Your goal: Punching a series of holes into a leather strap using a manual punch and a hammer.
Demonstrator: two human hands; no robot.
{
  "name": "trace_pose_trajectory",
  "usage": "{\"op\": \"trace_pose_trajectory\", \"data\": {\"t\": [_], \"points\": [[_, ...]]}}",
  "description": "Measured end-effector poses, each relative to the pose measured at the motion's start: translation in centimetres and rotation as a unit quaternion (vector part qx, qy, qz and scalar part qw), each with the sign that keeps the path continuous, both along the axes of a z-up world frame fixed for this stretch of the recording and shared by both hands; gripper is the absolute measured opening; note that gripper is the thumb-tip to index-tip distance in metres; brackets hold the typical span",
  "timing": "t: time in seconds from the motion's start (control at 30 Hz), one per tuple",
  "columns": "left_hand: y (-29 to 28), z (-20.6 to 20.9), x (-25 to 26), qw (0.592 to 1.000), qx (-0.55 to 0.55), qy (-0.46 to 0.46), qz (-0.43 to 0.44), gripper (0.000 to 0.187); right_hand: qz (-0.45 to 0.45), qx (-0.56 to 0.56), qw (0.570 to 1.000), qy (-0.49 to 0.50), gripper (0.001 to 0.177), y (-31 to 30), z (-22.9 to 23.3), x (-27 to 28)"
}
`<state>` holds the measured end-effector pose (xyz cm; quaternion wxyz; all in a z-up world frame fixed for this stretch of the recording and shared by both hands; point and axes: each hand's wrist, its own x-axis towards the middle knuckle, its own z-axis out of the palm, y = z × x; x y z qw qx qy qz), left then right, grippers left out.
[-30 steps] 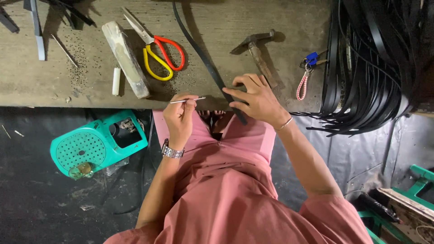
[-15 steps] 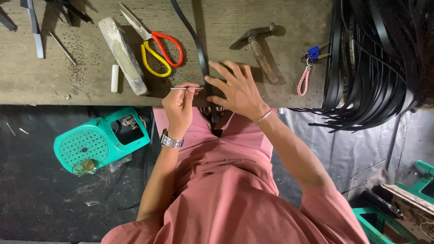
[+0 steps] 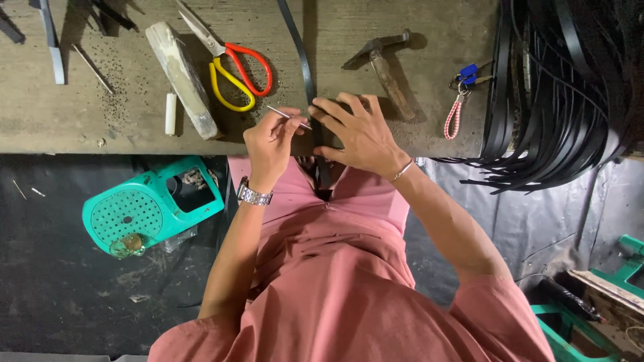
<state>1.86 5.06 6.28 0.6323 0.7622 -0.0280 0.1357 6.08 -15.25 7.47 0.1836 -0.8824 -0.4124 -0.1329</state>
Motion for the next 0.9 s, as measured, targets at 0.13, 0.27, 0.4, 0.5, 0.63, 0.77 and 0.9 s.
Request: {"op": "trace_pose_trajectory", "data": {"t": [0.13,0.27,0.4,0.5,0.63,0.77,0.9], "points": [[0.0,-0.5,0.4,1.0,-0.023,0.001,0.002,0.017,-0.006,0.004,1.0,0.022,0.057,-0.1,-1.0,0.0],[-0.3,-0.1,0.8,1.0,-0.003,-0.006,0.007,0.012,-0.033,-0.01,0.999,0.009,0.064,0.3,-0.6,-0.3],[-0.7,0.0,1.2,1.0,0.012,-0.01,0.007,0.006,-0.038,-0.016,0.999,0.013,0.067,0.2,-0.7,-0.3],[-0.7,-0.2,1.2,0.999,0.045,-0.013,0.008,0.005,-0.028,-0.006,0.999,0.025,0.064,0.2,-0.7,-0.1],[-0.6,-0.7,1.3,0.997,0.071,-0.018,0.013,0.003,-0.027,-0.002,0.999,0.03,0.064,0.2,-0.5,-0.1],[-0.6,-0.9,1.3,0.996,0.085,-0.022,0.014,0.004,-0.023,0.0,0.999,0.034,0.063,0.2,-0.4,0.1],[-0.5,-0.9,1.3,0.997,0.074,-0.025,0.008,0.006,-0.02,0.002,0.999,0.028,0.06,0.3,-0.4,0.1]]}}
